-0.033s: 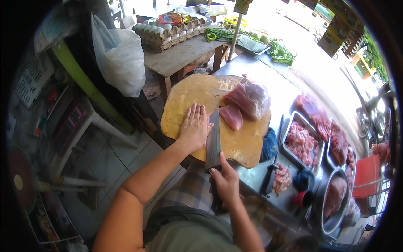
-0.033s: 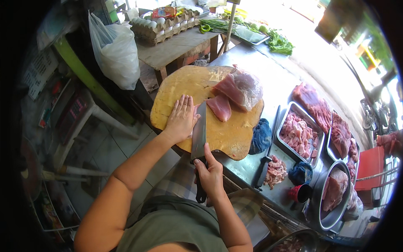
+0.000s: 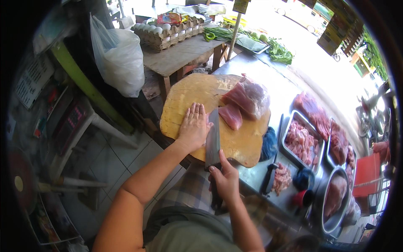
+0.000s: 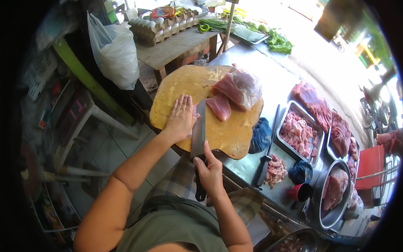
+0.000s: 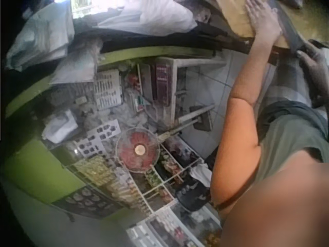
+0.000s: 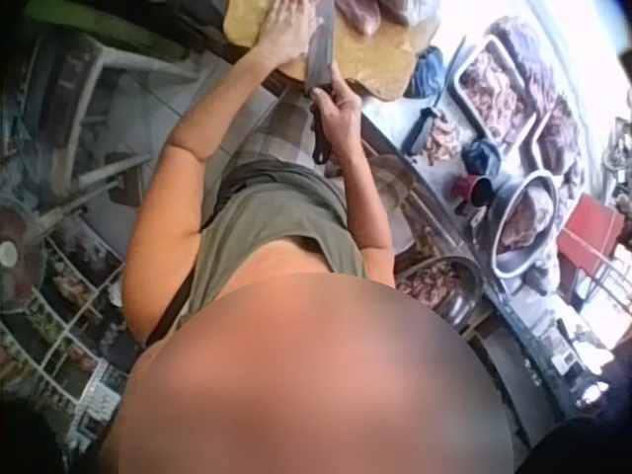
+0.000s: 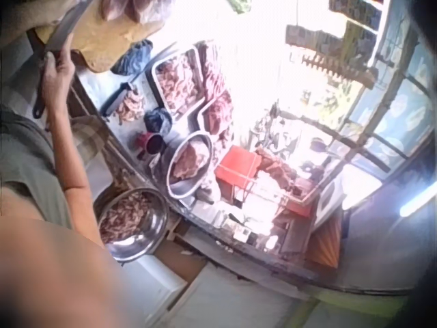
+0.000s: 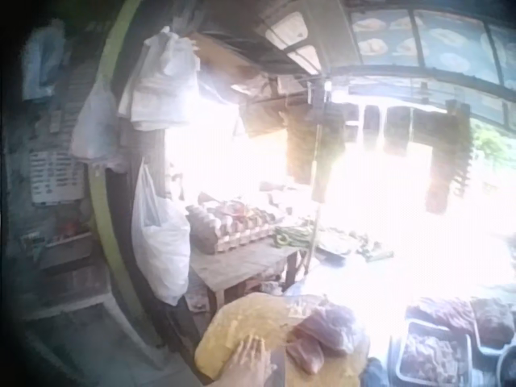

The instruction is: The person slices a large piece of raw meat into smaller portions on a wooden cutting board using a cleaver. The person places the cut pieces into metal trays on the counter.

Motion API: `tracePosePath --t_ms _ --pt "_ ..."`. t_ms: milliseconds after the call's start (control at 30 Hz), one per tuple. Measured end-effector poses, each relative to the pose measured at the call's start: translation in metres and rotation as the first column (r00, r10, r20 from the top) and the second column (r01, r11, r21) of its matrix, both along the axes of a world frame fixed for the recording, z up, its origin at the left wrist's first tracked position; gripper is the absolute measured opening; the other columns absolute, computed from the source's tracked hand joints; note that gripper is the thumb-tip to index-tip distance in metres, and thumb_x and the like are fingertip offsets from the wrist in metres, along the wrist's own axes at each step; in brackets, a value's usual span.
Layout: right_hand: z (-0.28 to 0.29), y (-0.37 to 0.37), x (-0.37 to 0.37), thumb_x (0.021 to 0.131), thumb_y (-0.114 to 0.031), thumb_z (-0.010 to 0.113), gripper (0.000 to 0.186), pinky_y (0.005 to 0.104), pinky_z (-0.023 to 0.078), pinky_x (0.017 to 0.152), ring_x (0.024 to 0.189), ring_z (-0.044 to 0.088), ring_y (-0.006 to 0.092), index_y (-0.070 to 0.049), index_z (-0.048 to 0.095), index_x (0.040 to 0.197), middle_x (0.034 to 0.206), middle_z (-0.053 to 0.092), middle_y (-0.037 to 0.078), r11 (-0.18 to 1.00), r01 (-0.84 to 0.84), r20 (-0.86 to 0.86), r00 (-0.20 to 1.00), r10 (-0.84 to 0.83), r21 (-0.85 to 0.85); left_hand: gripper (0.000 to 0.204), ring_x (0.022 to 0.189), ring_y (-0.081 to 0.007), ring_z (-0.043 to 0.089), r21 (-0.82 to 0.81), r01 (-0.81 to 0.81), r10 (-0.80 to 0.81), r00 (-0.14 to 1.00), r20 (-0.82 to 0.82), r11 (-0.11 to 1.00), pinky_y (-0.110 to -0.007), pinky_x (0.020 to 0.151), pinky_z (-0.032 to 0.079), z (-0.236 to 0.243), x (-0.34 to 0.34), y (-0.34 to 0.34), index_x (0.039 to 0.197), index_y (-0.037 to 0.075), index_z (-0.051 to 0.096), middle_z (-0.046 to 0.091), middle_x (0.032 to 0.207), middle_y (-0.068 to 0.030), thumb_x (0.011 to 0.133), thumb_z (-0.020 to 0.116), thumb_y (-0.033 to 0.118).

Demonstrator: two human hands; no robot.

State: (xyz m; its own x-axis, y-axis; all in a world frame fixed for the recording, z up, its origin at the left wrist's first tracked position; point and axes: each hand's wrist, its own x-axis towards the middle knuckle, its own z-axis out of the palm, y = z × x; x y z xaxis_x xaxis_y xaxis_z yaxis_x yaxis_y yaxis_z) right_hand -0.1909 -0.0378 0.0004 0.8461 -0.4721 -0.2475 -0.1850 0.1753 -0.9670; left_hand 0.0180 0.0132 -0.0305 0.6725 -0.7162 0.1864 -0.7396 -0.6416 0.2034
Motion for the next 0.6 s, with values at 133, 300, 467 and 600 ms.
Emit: tracePosePath --t_ms 133,300,467,600 --pt "-0.014 -0.011 0.022 0.096 -0.002 0.063 0.068 0.0274 0.051 0.045 0.059 0.058 0.0103 -0.004 0.034 0.158 0.082 0.061 0.004 0.992 0.006 0.087 0.996 0.005 -0.129 0.076 0.155 -0.0382 0.021 -0.031 0.028 -0.028 1.0 0.006 0.999 -0.047 0.127 0.014 -0.001 0.0 0.001 0.155 -0.012 0.024 0.03 0.161 -0.0286 0.106 0.046 0.041" --pt "-0.013 0.0 0.007 0.097 -0.003 0.063 0.068 0.0292 0.054 0.045 0.062 0.06 0.0117 -0.005 0.033 0.159 0.087 0.064 0.006 1.0 -0.01 -0.025 1.0 0.009 -0.027 0.078 0.156 -0.0373 0.016 0.023 0.024 -0.024 1.0 -0.017 0.999 -0.047 0.128 0.012 0.002 -0.002 0.004 0.156 -0.012 0.021 0.026 0.164 -0.0273 0.105 0.046 0.043" --pt "0.004 0.006 -0.011 0.097 -0.003 0.064 0.069 0.0302 0.054 0.045 0.063 0.061 0.0131 -0.005 0.033 0.159 0.087 0.065 0.006 0.993 -0.03 -0.028 0.999 0.034 0.112 0.081 0.157 -0.0357 0.014 0.068 0.017 -0.016 1.0 -0.016 0.998 -0.046 0.128 0.01 0.003 -0.002 0.004 0.156 -0.012 0.019 0.024 0.165 -0.0254 0.105 0.045 0.045" --pt "0.003 -0.001 0.015 0.097 -0.006 0.065 0.069 0.0299 0.053 0.044 0.058 0.06 0.012 -0.004 0.034 0.158 0.08 0.064 0.005 0.994 -0.034 -0.01 0.999 0.035 0.105 0.081 0.157 -0.0392 0.014 0.009 0.044 -0.043 0.997 -0.062 0.999 -0.049 0.127 0.011 0.004 0.0 0.007 0.157 -0.012 0.016 0.022 0.164 -0.0299 0.106 0.045 0.044"
